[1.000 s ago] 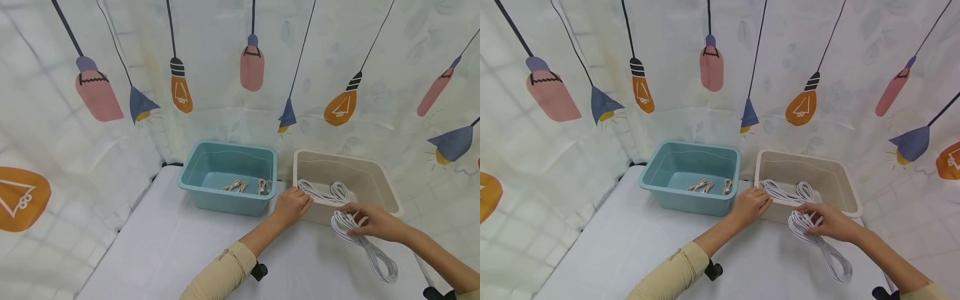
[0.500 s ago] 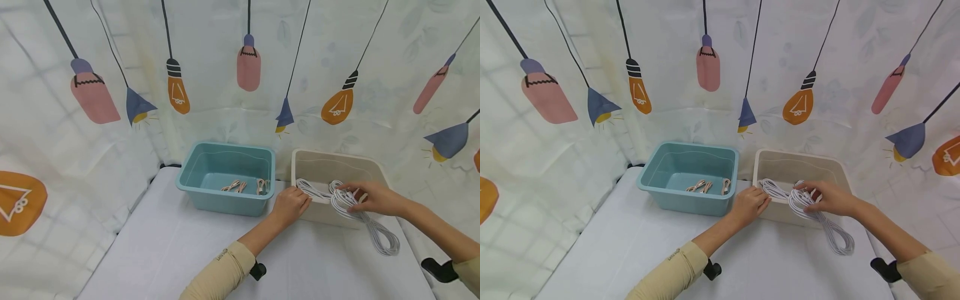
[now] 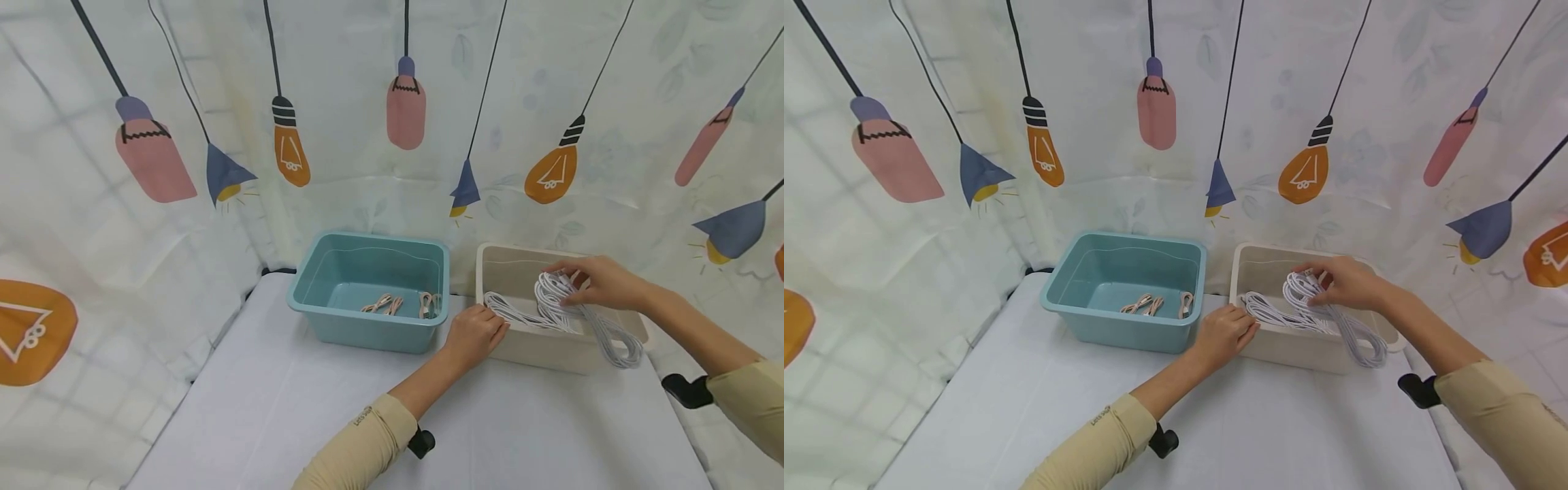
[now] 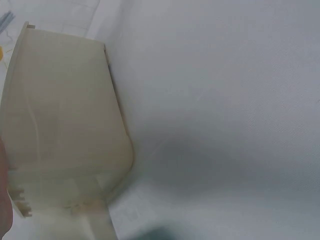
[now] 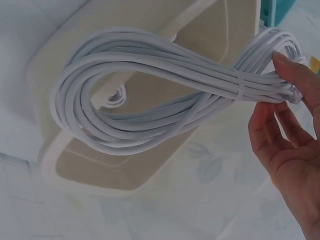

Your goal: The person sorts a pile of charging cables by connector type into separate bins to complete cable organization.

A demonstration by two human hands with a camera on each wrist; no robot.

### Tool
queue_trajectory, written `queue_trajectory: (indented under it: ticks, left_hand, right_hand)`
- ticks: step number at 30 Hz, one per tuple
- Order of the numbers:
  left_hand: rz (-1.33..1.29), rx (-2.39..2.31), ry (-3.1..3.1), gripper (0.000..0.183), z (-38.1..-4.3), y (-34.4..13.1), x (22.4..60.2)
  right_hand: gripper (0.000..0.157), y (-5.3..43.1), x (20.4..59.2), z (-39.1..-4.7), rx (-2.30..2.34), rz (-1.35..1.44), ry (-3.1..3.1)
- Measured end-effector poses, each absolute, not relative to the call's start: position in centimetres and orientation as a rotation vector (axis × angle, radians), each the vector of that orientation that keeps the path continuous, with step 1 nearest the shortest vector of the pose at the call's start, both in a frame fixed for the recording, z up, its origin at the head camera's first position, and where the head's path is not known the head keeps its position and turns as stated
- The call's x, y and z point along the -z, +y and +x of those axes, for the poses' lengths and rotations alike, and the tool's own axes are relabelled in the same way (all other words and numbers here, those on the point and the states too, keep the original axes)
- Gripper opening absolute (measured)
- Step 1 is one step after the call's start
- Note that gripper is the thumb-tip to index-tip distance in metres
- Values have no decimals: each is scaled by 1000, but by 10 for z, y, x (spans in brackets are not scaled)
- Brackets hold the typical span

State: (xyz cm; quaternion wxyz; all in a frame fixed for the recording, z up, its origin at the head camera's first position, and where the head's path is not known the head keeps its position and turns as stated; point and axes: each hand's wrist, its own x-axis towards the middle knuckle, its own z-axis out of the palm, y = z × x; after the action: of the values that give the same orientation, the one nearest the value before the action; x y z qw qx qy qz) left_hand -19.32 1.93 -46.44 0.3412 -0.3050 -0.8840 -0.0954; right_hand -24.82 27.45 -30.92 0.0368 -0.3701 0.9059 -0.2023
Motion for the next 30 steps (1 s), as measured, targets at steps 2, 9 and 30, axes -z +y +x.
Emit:
queue_trajectory:
  ticks: [2,9,30]
  left_hand:
    - [-794,249,-2298,16,-193,19,464]
    - [-785,240,-2295,15,-193,18,464]
    - [-771,247,-2286,16,-191,19,463]
  right_hand:
    - [58,272,307,-254,596,-1135,2796]
    - [56,262,304,-268,556,-1057,2830]
    - [106,268,309,-285,514,-829,2896]
